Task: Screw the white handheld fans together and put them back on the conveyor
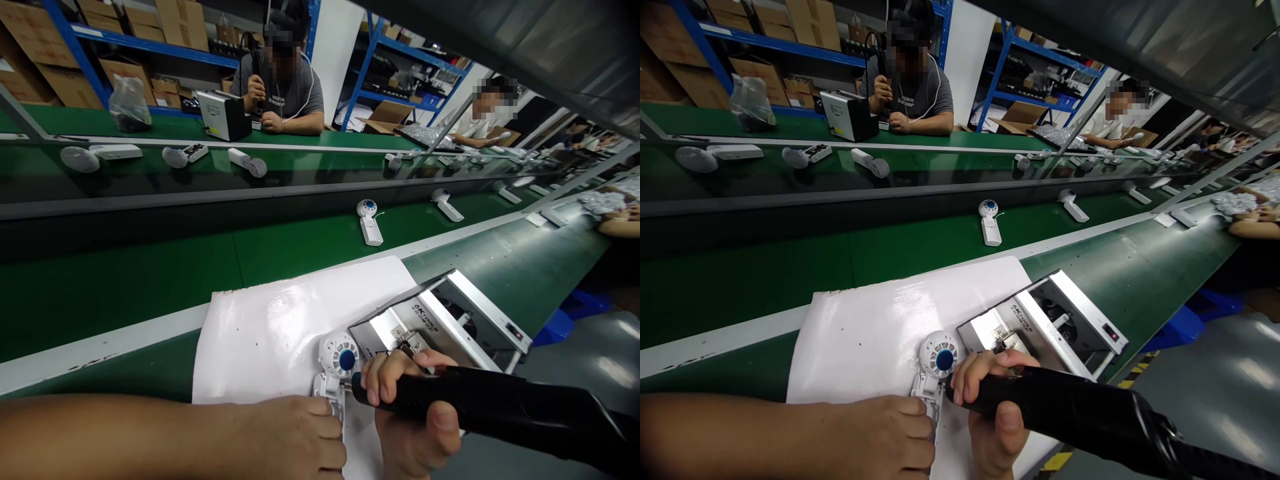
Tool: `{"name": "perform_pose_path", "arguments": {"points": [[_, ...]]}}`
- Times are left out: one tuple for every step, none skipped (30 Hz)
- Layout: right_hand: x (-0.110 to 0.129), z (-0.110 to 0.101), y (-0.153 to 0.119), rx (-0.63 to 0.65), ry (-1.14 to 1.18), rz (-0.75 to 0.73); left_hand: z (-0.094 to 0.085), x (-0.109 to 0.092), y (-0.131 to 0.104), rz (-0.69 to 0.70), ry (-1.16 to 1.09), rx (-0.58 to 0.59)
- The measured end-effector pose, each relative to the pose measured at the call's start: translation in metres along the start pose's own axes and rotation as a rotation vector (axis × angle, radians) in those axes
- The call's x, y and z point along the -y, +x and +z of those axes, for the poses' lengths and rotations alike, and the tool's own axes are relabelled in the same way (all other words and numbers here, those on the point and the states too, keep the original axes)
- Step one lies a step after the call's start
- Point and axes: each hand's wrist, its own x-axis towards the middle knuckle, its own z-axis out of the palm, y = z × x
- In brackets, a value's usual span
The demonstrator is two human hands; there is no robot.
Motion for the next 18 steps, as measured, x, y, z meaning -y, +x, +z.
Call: {"name": "perform_pose_path", "arguments": {"points": [[0.0, 0.0, 0.0, -0.001, -0.001, -0.001, 0.0, 0.0, 0.0, 0.0, -0.001, 0.002], [0.0, 0.0, -0.001, -0.002, 0.0, -0.003, 0.0, 0.0, 0.0, 0.0, -0.002, 0.002], [0.0, 0.0, -0.001, -0.001, 0.0, -0.002, 0.0, 0.0, 0.0, 0.0, -0.005, 0.002], [-0.001, -0.001, -0.001, -0.002, 0.001, 0.0, 0.0, 0.0, 0.0, 0.002, -0.007, 0.0], [-0.001, -0.001, -0.001, -0.002, 0.002, 0.004, 0.0, 0.0, 0.0, 0.004, -0.01, -0.004], [-0.001, -0.002, -0.001, -0.002, 0.003, 0.007, 0.0, 0.0, 0.0, 0.006, -0.011, -0.007], [-0.001, -0.003, 0.0, -0.002, 0.002, 0.01, 0.0, 0.0, 0.0, 0.008, -0.013, -0.01], [-0.001, -0.003, 0.001, 0.0, 0.001, 0.013, 0.0, 0.0, 0.0, 0.007, -0.014, -0.011], [0.0, -0.004, 0.002, 0.003, -0.001, 0.014, 0.0, 0.0, 0.0, 0.005, -0.013, -0.009], [0.001, -0.003, 0.003, 0.004, -0.002, 0.014, 0.0, 0.0, 0.001, 0.002, -0.01, -0.006], [0.002, -0.001, 0.004, 0.005, -0.008, 0.014, 0.0, 0.0, 0.001, -0.003, -0.006, -0.002], [0.003, 0.001, 0.004, 0.005, -0.022, 0.01, 0.0, 0.0, 0.001, -0.006, -0.002, 0.002], [0.005, 0.004, 0.004, 0.009, -0.045, 0.002, 0.0, 0.0, 0.001, -0.008, 0.006, 0.001], [0.006, 0.007, 0.002, 0.019, -0.072, -0.01, 0.0, 0.0, 0.002, -0.007, 0.022, -0.005], [0.006, 0.01, 0.0, 0.028, -0.095, -0.032, 0.0, 0.001, 0.002, -0.004, 0.048, -0.016], [0.007, 0.01, -0.002, 0.037, -0.111, -0.06, 0.0, 0.001, 0.002, -0.004, 0.087, -0.026], [0.008, 0.007, -0.005, 0.046, -0.116, -0.091, 0.0, 0.002, 0.003, -0.007, 0.132, -0.034], [0.01, 0.001, -0.008, 0.056, -0.106, -0.126, 0.0, 0.003, 0.003, -0.024, 0.175, -0.039]]}}
